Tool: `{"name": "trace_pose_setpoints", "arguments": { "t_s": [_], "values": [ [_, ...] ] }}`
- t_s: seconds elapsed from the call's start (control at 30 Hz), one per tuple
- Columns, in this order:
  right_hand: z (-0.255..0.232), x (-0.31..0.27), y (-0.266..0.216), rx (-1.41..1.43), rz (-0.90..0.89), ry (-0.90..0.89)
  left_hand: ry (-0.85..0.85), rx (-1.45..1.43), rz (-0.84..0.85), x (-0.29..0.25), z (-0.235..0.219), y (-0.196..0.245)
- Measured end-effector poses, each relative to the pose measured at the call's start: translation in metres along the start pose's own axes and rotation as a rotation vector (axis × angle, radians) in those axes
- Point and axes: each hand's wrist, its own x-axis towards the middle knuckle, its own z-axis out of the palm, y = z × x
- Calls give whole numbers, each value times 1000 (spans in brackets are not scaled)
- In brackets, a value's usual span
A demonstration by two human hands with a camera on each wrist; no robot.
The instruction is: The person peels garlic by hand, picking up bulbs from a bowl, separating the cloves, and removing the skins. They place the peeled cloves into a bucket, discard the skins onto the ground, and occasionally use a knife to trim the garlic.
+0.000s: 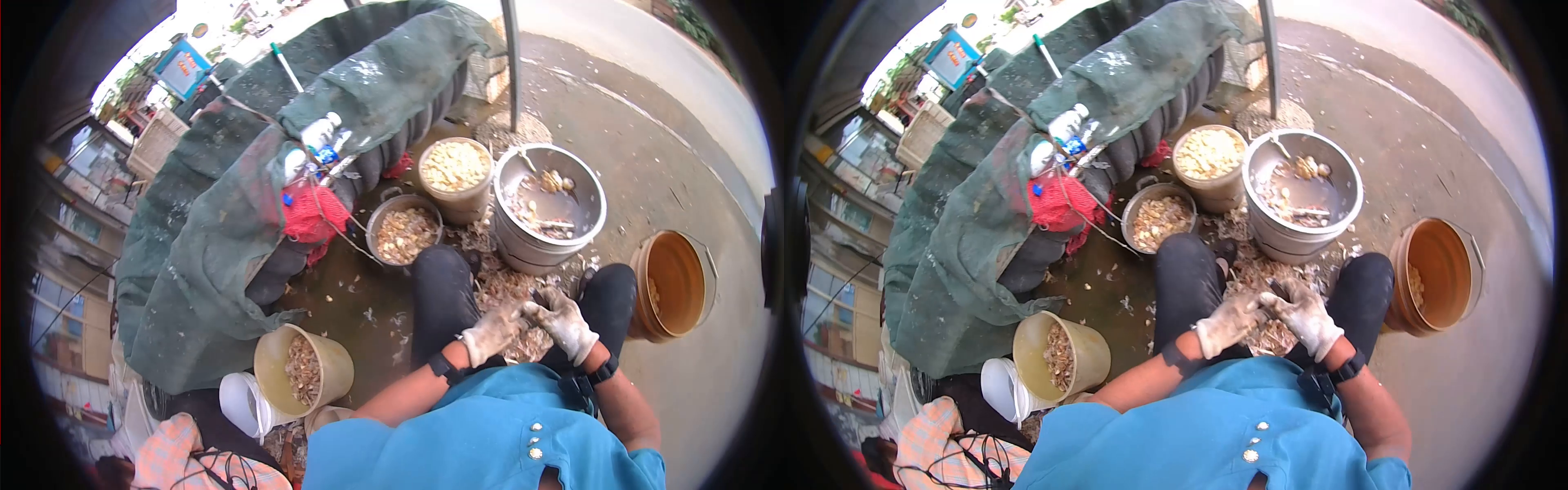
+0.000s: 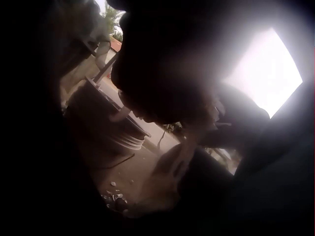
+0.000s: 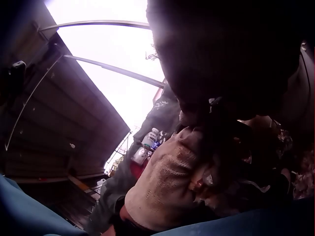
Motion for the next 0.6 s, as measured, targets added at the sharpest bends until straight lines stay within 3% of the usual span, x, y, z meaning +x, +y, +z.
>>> {"name": "trace_pose_setpoints", "arguments": {
  "t_s": [0.07,0.13,0.2,0.23,0.33,0.4,0.47,0.5,0.53,0.6],
  "values": [
    [9,5,14,112,-21,-44,-27,219,163,-6,7,-12],
    [18,7,25,338,-57,-44,-5,317,194,-1,-22,28],
    [19,-1,7,402,-16,-57,-58,-231,-170,4,-11,25],
    [22,-1,9,349,-63,-25,-109,-35,-139,3,-13,22],
    [24,-5,5,227,-132,48,2,-190,-27,1,-16,24],
    [30,2,25,192,-142,95,13,-86,3,1,-21,22],
    [34,5,40,395,-134,115,-30,249,153,-2,-23,18],
    [33,5,43,301,-196,129,-26,-310,-197,-1,-27,29],
    [33,0,33,301,-201,124,-21,-305,-198,-1,-24,24],
    [36,-8,6,534,-158,98,-13,114,70,-1,-17,7]
  ]
}}
